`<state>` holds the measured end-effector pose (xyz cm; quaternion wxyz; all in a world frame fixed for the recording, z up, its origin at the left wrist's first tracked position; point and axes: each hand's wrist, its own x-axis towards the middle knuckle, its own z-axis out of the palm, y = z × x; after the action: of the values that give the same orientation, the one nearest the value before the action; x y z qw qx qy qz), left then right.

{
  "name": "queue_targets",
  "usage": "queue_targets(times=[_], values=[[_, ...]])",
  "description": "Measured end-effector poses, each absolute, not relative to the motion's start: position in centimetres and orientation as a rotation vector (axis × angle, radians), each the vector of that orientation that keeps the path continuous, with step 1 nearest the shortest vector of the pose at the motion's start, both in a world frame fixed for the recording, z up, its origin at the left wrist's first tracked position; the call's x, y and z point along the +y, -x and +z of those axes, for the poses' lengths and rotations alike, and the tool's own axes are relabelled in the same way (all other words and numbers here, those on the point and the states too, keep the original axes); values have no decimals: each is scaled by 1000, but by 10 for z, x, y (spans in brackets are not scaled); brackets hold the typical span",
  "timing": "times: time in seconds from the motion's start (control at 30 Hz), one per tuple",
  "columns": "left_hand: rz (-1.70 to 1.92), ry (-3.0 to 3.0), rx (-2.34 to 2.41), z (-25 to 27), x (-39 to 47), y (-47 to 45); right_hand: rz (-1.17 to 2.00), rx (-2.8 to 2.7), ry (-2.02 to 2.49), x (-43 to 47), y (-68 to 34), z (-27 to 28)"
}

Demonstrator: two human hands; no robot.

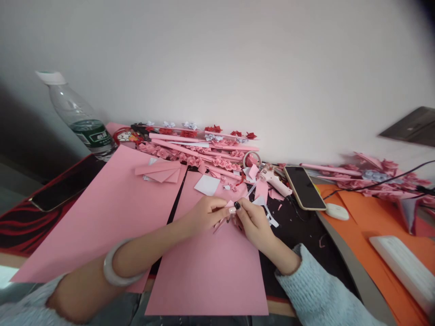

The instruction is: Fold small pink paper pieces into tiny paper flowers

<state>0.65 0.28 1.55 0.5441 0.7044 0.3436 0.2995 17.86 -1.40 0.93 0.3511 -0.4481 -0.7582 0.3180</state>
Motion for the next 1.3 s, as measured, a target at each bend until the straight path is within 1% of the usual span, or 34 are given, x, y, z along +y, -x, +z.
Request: queue_targets(times=[0.3,0.53,0.87,0.97,1.1,1.3], values=[[711,-1624,760,12,3,-6,839,-1972,1147,-14,-178,10],[776,-1603,816,11,4,-6,761,-1967,1216,-13,-178,10],[753,-1366,744,11,4,-9,676,-1862,1304,-11,-179,9],[754,-1309,742,10,5,-8,587,-1825,1274,-10,-180,10],[770,-1249,751,9,6,-8,444,-1896,1122,-10,-180,13],[761,-1244,729,11,6,-8,403,-1912,1042,-9,-180,12]])
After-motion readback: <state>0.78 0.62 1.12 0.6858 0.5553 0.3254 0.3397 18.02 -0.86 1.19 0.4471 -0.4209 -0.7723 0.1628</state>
